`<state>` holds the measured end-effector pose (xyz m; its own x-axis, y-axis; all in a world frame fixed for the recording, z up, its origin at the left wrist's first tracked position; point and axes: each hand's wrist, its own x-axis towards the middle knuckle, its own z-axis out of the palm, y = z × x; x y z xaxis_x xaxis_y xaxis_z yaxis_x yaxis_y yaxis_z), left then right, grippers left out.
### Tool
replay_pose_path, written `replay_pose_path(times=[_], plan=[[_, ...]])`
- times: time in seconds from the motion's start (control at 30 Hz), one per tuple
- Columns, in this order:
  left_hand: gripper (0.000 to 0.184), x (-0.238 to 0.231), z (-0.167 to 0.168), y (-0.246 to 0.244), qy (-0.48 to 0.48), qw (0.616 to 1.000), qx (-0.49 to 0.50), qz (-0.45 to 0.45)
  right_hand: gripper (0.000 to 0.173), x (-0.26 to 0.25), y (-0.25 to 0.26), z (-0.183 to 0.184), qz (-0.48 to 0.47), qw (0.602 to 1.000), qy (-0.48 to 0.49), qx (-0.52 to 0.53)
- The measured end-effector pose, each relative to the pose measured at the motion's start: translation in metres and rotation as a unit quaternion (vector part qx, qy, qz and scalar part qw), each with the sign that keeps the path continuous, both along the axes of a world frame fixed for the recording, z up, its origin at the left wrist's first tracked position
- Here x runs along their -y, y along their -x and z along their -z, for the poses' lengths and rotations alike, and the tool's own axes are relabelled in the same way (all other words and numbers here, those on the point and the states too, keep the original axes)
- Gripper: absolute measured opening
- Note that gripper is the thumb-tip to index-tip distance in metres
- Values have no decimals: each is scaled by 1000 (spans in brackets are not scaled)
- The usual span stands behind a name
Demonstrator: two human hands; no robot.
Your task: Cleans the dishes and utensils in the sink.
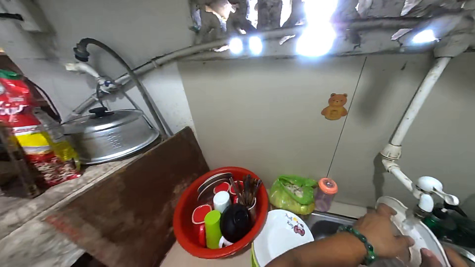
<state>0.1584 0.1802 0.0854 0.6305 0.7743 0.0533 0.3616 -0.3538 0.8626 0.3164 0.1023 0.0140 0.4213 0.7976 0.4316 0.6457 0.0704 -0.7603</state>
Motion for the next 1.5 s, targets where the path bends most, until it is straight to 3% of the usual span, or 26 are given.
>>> replay_pose_path(times=[0.17,0.2,0.27,0.33,0.4,0.43,0.5,0.6,0.67,0.73,0.8,1.03,1.13,1.23,1.33,1.43,1.5], plan=[[108,-8,-18,50,-280,946,-155,50,39,-11,-9,-47,-169,978,118,29],[105,-10,-21,62,-296,937,-174,68,36,-8,1,-59,-203,972,120,20],[77,-10,-35,93,-296,931,-187,106,30,-1,28,-74,-268,960,80,-26],[65,0,-67,136,-269,935,-193,126,42,0,55,-77,-336,939,19,-72],[64,13,-106,189,-247,938,-218,112,77,-6,77,-62,-340,935,33,-96],[64,19,-126,217,-232,938,-240,96,77,-8,89,-50,-298,946,75,-105],[62,26,-153,274,-214,928,-301,55,60,-14,107,-8,-232,952,170,-101],[57,31,-172,343,-155,884,-441,5,74,-19,132,42,-196,932,302,-44],[61,32,-166,372,-106,846,-523,-10,80,-21,150,53,-185,927,327,-17],[63,31,-148,394,-83,813,-576,-16,74,-24,162,53,-179,929,325,2],[60,25,-126,409,-77,803,-590,-16,69,-29,169,48,-173,925,337,23],[63,-8,-59,413,-42,797,-601,48,66,-39,176,28,-151,879,441,101],[81,-13,-40,416,-52,809,-585,11,71,-39,186,18,-126,864,474,117],[104,-13,-18,438,-75,833,-547,-38,65,-44,186,15,-133,841,513,107],[125,-10,-11,456,-85,843,-525,-77,56,-42,177,15,-144,857,489,70],[109,-1,-32,430,-58,822,-558,-102,50,-29,168,13,-136,900,413,-24],[97,5,-48,396,-96,839,-524,-108,53,-21,161,20,-137,921,356,-77]])
